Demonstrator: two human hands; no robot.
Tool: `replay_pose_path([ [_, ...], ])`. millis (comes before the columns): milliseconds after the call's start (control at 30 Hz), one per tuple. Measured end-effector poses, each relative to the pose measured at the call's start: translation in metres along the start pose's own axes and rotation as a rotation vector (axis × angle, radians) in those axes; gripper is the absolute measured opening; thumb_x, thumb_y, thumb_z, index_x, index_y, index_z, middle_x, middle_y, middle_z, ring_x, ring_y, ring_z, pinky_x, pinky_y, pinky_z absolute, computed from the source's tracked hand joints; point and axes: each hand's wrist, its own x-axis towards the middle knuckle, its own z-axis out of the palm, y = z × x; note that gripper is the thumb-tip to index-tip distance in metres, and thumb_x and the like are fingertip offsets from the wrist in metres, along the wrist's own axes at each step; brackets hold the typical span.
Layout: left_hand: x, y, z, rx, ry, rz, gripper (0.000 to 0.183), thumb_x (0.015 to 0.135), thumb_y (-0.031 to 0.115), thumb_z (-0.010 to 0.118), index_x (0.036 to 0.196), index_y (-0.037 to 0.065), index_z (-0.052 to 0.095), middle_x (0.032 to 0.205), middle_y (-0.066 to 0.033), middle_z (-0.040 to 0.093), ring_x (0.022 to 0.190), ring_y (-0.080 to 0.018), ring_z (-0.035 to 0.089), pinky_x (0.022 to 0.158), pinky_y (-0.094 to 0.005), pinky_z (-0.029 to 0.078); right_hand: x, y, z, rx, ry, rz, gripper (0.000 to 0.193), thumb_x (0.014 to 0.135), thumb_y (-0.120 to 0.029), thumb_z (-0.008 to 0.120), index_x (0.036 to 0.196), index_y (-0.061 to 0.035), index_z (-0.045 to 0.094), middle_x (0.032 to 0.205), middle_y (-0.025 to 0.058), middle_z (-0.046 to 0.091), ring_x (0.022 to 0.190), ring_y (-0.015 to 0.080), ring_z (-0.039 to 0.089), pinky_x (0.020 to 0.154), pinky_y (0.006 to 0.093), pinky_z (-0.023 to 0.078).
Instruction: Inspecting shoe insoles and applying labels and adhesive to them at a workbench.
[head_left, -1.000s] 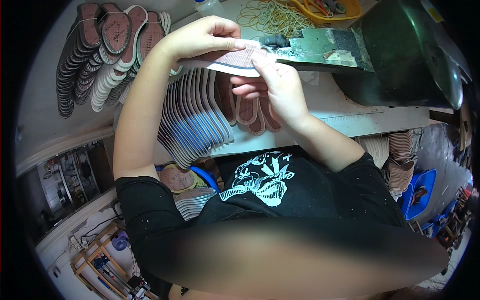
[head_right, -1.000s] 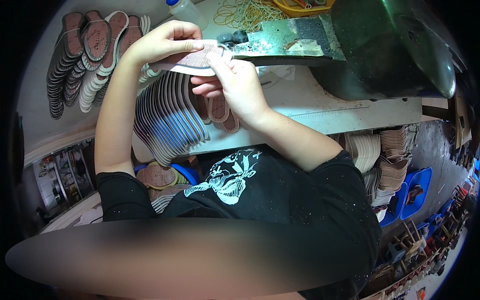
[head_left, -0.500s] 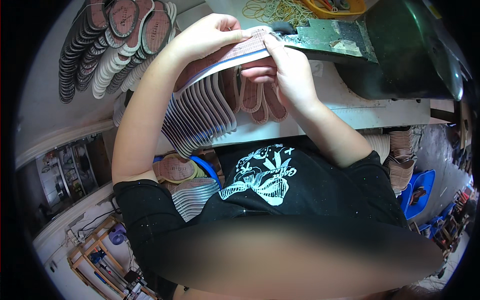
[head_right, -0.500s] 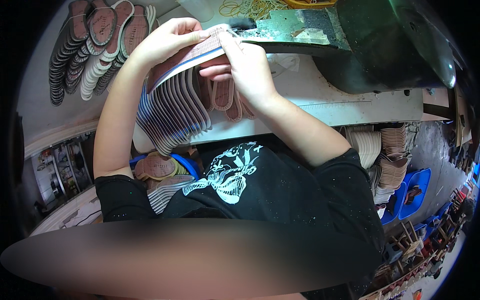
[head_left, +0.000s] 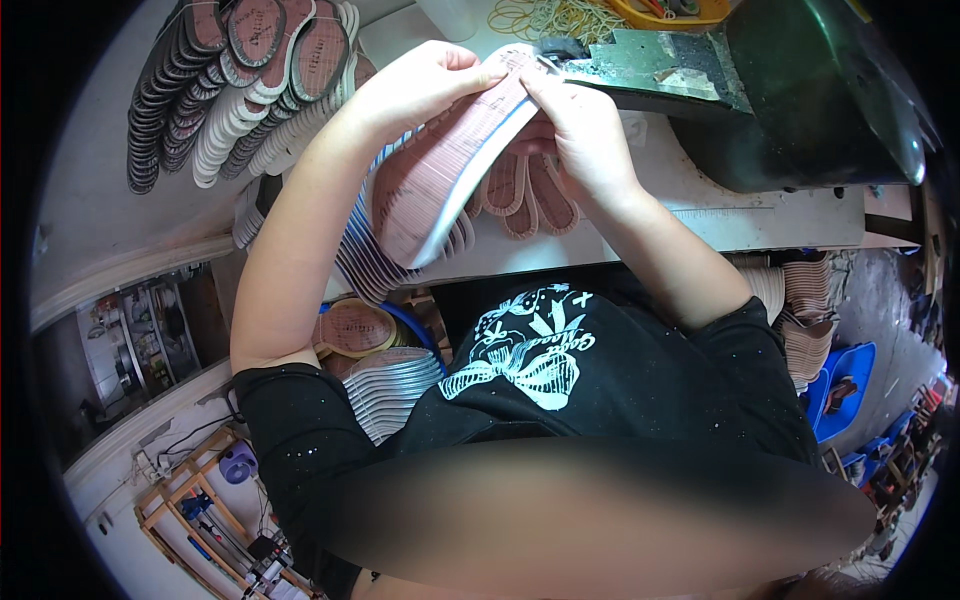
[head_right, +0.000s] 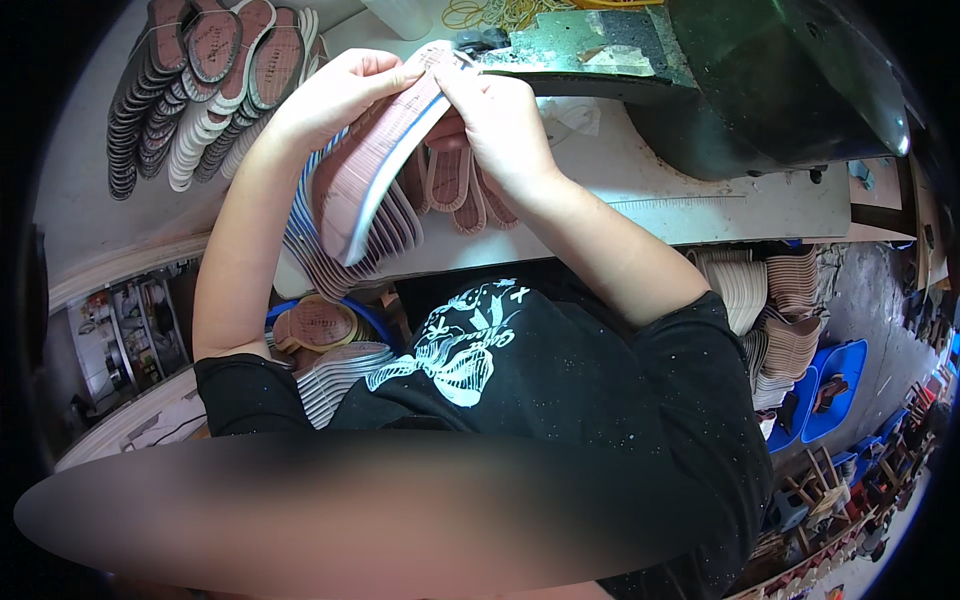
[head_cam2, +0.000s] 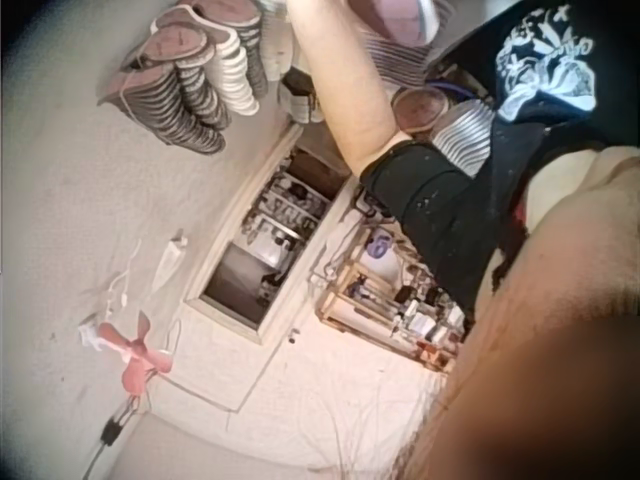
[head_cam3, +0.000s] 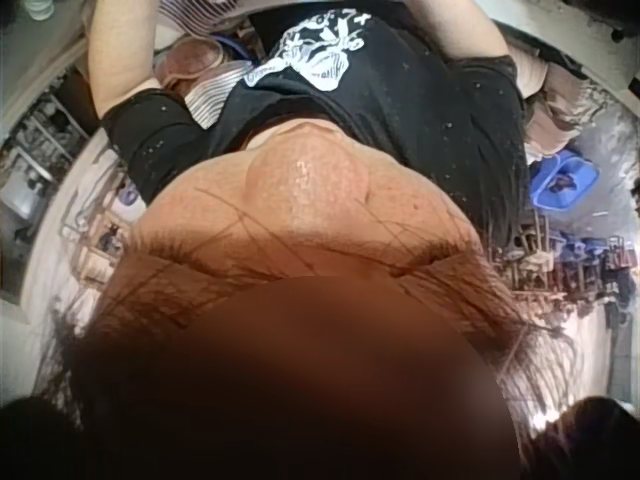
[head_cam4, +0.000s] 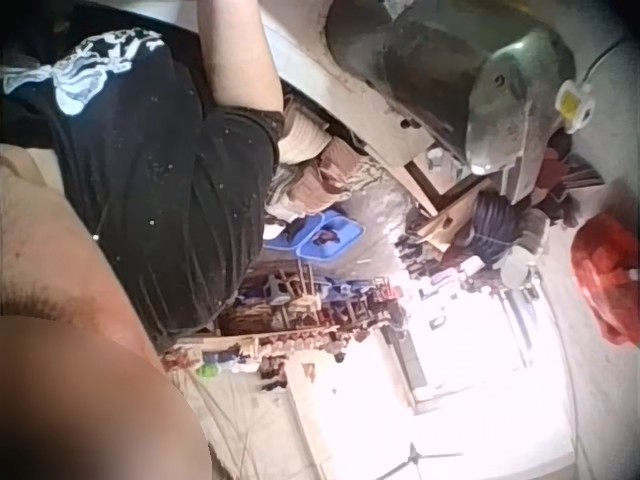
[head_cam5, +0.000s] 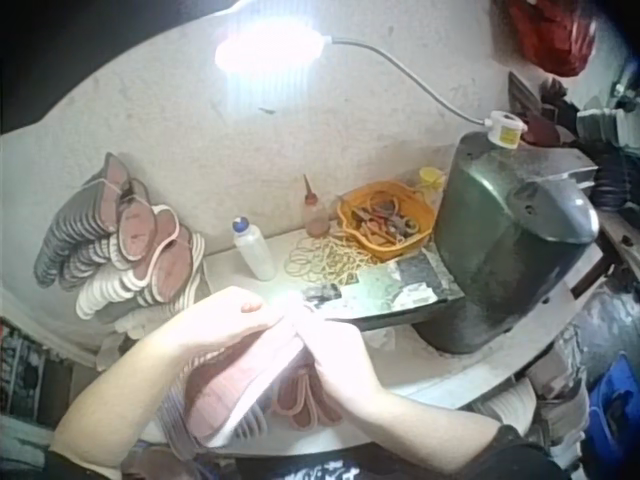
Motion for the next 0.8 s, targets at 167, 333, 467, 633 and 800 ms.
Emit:
replay_pose_path([
  [167,-0.011,0.012,0.008,-0.188,-0.06,-0.085,0.032,0.089,0.039,0.06,0.083,0.007,0.065,0.066,0.0019,0.06,0.054,-0.0041,0.054,0.049,-0.0194,0.043,0.001,0.0,-0.005,0.076,-0.001,-0.033,0.027,0.091,-0.023,0.059,0.092,0.0039,0.063,0.084,0.0105,0.066,0.073,0.0147,0.066,0.065,0.0262,0.054],
  [333,-0.011,0.011,0.019,-0.261,0.03,-0.106,0.036,0.088,0.041,0.06,0.083,0.006,0.065,0.066,-0.0007,0.062,0.051,-0.0074,0.057,0.044,-0.0218,0.045,0.004,0.003,-0.01,0.107,-0.043,-0.027,0.023,0.089,-0.02,0.061,0.099,0.0,0.063,0.089,0.0058,0.065,0.077,0.0108,0.063,0.067,0.0237,0.05],
  [467,-0.011,0.016,0.02,-0.282,0.041,-0.133,0.043,0.088,0.045,0.057,0.079,0.004,0.066,0.063,-0.0043,0.063,0.044,-0.0094,0.056,0.039,-0.0209,0.044,0.003,-0.006,-0.014,0.111,-0.123,0.006,0.022,0.087,-0.017,0.063,0.093,0.0036,0.064,0.085,0.0062,0.064,0.074,0.01,0.06,0.066,0.0236,0.048],
  [633,-0.011,0.028,0.015,-0.295,-0.032,-0.238,0.047,0.091,0.042,0.052,0.072,0.001,0.063,0.057,-0.0092,0.062,0.04,-0.0128,0.056,0.039,-0.0237,0.047,-0.022,-0.026,-0.034,-0.201,-0.296,0.173,0.027,0.079,-0.018,0.071,0.095,0.003,0.066,0.085,0.0043,0.065,0.077,0.009,0.059,0.071,0.0252,0.048],
  [800,0.003,0.024,0.004,-0.13,-0.029,-0.144,0.054,0.091,0.048,0.05,0.062,0.004,0.06,0.045,-0.0044,0.055,0.033,-0.0099,0.049,0.035,-0.0211,0.039,-0.047,-0.022,-0.039,-0.244,-0.286,0.25,0.029,0.081,-0.017,0.071,0.101,0.0026,0.067,0.091,0.005,0.068,0.082,0.0095,0.061,0.076,0.0257,0.049],
])
